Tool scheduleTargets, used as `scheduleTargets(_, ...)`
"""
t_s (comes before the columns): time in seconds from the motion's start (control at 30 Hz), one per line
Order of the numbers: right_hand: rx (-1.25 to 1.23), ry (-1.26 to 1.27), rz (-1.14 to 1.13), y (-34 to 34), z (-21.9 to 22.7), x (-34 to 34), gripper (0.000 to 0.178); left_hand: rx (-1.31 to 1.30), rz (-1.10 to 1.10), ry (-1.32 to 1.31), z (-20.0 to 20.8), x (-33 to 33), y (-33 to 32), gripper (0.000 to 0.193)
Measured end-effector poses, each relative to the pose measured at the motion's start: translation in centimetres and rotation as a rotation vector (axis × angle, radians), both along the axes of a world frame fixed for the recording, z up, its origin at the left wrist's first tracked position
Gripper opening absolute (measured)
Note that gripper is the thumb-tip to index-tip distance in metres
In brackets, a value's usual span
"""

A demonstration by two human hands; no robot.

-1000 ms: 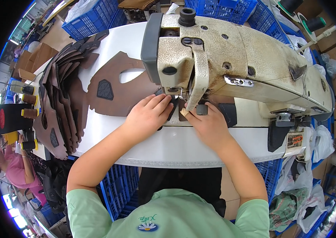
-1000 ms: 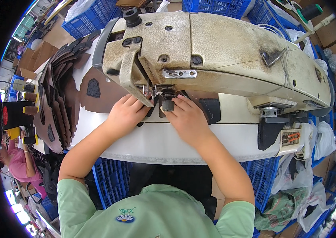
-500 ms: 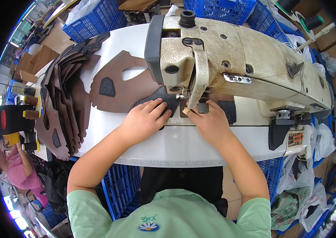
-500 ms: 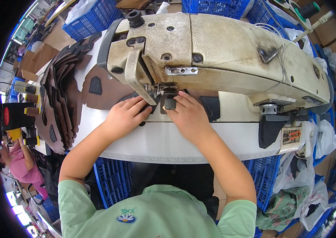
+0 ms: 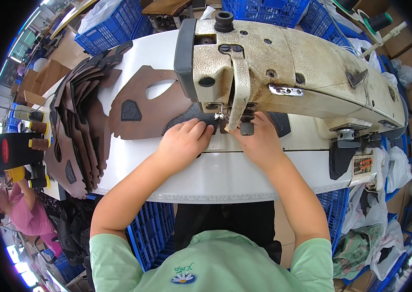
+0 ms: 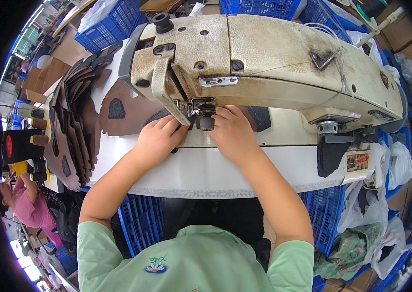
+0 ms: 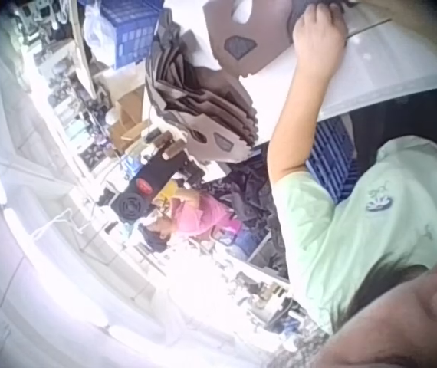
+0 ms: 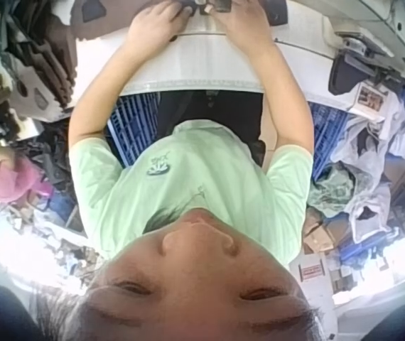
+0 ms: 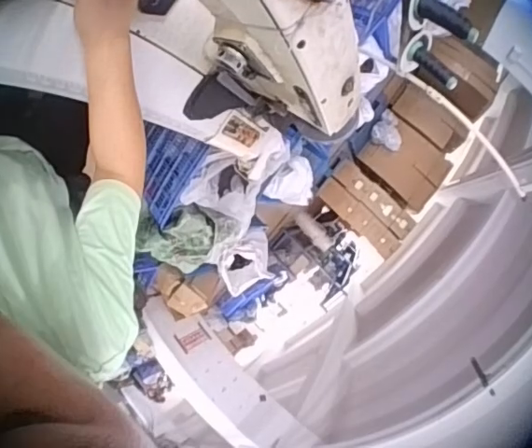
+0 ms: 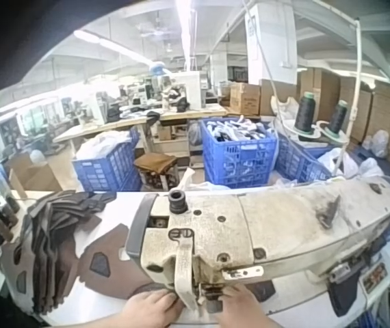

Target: Sewing together components of shoe uppers using an industrial sewing machine.

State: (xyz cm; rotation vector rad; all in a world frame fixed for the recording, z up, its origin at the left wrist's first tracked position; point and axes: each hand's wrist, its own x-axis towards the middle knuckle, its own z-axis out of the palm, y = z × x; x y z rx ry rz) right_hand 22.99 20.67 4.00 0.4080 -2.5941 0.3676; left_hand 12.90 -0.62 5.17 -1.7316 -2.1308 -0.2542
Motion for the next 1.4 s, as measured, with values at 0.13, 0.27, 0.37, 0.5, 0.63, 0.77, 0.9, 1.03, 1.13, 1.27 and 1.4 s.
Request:
scheduleTargets(0.13,0.003,0.0,-0.009,0.0,-0.2,-0.1,0.014,-0.056,-0.007,-0.06,-0.6,-0.5,-1.0,0.023)
scheduleTargets(0.27,0.022,0.054,-0.027,0.1,-0.3,-0.1,0.013,0.044,-0.047,0.006,-0.7,-0.7,-0.5,0.014)
scheduleTargets(0.37,-0.027,0.054,-0.031,0.0,-0.3,-0.4,0.012,0.083,-0.049,0.04,-0.3,-0.9,-0.1,0.006)
scheduleTargets(0.5,-0.074,0.024,-0.085,-0.1,-0.5,-0.6,0.012,0.072,-0.027,0.058,-0.4,-1.1,0.5,0.003)
scheduleTargets(0.63,-0.182,-0.062,-0.138,0.1,-0.7,-0.9,0.013,0.056,-0.007,0.062,-0.4,-1.0,0.8,0.004)
scheduleTargets(0.77,-0.161,-0.105,-0.14,0.3,-0.8,-1.2,0.013,0.043,-0.012,0.039,-0.9,-1.2,0.8,0.01)
scheduleTargets(0.9,-0.161,-0.082,-0.136,0.5,-0.8,-1.4,0.009,0.05,-0.012,0.03,-0.8,-1.2,1.2,0.005)
scheduleTargets(1.03,-0.169,-0.001,-0.108,0.5,-0.6,-1.7,0.005,0.067,-0.018,0.049,-0.8,-1.3,1.3,0.005)
scheduleTargets(1.13,-0.185,0.033,-0.087,0.5,-0.3,-1.8,0.006,0.055,-0.013,0.022,-0.8,-1.3,1.3,0.004)
scheduleTargets(1.27,-0.244,0.017,-0.061,0.6,-0.6,-2.1,0.006,0.073,0.022,0.034,-0.8,-1.2,1.4,0.004)
scheduleTargets(1.4,-0.321,0.003,-0.08,0.9,-1.1,-2.2,0.007,0.074,0.007,0.015,-0.7,-1.4,1.4,0.005)
